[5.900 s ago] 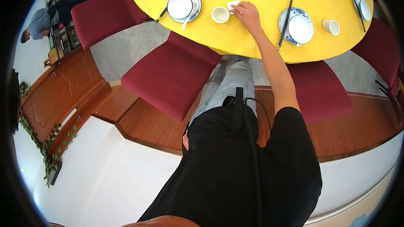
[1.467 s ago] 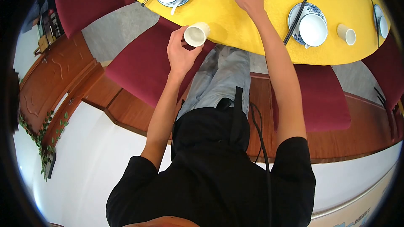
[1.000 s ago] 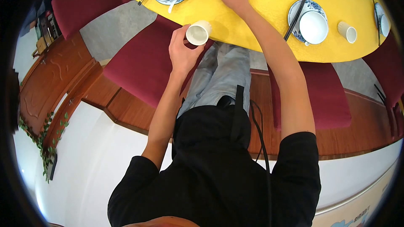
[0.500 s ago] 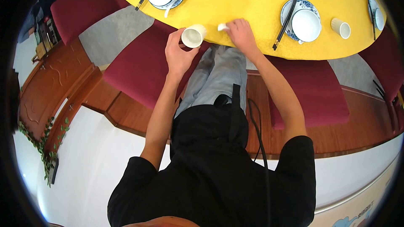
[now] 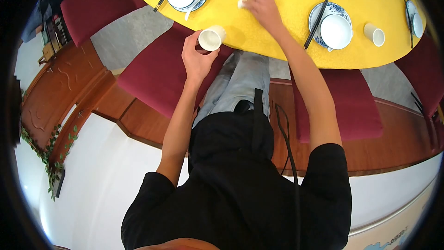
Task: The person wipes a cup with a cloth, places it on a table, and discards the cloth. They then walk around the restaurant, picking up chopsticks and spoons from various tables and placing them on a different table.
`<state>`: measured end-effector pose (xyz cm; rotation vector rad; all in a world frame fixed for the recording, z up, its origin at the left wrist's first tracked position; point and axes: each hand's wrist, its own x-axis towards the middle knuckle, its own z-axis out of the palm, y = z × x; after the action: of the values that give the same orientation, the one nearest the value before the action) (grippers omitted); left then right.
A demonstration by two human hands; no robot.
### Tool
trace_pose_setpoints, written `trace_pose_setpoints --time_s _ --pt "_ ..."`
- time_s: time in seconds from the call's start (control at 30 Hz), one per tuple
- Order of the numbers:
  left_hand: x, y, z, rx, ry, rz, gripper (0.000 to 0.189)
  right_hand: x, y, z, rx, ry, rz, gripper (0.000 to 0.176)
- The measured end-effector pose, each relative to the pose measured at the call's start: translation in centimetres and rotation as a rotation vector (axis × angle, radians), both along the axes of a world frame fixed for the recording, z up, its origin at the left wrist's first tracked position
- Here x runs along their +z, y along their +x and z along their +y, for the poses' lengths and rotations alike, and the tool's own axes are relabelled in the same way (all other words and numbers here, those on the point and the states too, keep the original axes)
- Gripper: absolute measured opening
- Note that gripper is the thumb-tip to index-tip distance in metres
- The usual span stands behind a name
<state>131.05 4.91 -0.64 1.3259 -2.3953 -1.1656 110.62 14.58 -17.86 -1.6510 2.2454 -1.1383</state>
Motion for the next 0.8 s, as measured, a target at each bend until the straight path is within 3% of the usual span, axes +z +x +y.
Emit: trace_pose_setpoints --time_s 0.27,0.37,0.67,0.73,0.8 --pt "0.2 -1.2 -0.5 0.008 0.058 0.006 0.058 3.8 10.4 9.6 0.201 0.166 -0.307 0.016" --pt "0.4 -1.4 -0.7 -0.017 0.033 -0.006 0.058 3.9 10.5 9.8 0.067 0.119 -0.358 0.016" --pt "1.6 -1.6 -0.7 -0.021 -0.075 -0.023 0.059 1.0 -0.8 -5.6 -0.34 -0.137 -0.042 0.015" --pt "1.5 -1.0 -1.0 -0.051 -0.139 -0.043 0.059 1.1 -2.5 -8.7 -0.351 -0.244 -0.095 0.01" --pt "2.7 -1.5 -0.8 -0.011 -0.098 -0.048 0.06 -0.3 -4.1 -10.2 -0.157 -0.247 -0.161 0.01"
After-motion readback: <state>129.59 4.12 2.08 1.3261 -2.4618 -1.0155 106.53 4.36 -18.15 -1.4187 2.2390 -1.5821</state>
